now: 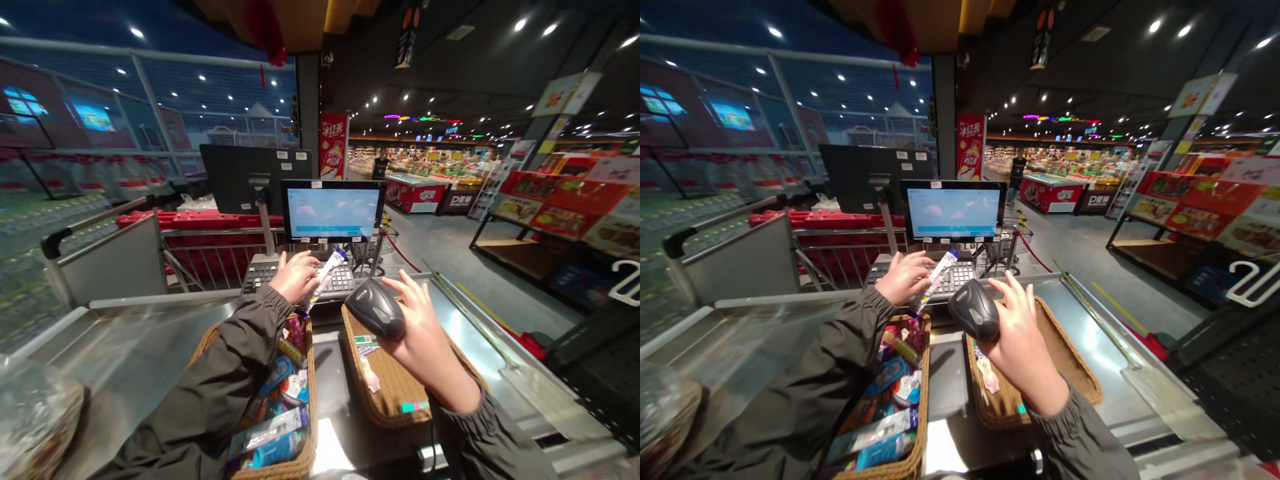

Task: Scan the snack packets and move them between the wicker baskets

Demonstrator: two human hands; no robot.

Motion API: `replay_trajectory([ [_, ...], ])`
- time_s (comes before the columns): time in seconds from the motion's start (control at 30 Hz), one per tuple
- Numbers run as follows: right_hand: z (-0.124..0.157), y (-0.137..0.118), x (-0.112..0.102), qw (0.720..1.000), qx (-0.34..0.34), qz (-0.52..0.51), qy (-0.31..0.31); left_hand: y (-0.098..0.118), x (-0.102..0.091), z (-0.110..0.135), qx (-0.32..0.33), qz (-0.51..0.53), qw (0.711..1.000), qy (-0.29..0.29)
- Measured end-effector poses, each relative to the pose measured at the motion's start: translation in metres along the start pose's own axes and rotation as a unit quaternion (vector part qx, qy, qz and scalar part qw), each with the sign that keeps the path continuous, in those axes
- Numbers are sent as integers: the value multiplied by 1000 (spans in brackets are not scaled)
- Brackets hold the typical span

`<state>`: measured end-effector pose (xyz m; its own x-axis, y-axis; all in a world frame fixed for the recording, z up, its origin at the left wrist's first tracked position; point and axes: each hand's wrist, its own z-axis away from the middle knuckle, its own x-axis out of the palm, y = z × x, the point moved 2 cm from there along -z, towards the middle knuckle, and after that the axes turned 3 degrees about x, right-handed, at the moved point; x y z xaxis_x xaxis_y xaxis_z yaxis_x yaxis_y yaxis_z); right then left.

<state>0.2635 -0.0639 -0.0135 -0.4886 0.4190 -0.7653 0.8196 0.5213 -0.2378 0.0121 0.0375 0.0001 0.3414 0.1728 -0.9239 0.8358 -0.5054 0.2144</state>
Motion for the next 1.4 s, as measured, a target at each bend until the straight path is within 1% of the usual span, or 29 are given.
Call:
replay_trajectory([
  [0.4, 9, -8, -1, 1000, 13, -1, -20, -6, 2, 4, 21, 18, 1000, 12],
  [0.63, 15, -13, 0, 999, 12, -9, -37, -6, 0, 18, 3, 8, 1000, 9],
  [0.8, 17, -19, 2, 999, 3, -18, -41, -13, -4, 31, -7, 5, 1000, 10],
  [0.97, 16, -25, 6, 999, -3, -27, -35, -24, -5, 49, -33, -18, 999, 25],
  [1.13, 11, -30, 19, 999, -5, -34, -37, -33, -4, 74, -53, -62, 996, 20],
  [1.27, 8, -36, 32, 998, -9, -44, -50, -43, -2, 99, -63, -76, 995, -6],
  [1.4, 7, -43, 45, 996, -13, -49, -67, -61, 10, 126, -78, -72, 993, -49],
])
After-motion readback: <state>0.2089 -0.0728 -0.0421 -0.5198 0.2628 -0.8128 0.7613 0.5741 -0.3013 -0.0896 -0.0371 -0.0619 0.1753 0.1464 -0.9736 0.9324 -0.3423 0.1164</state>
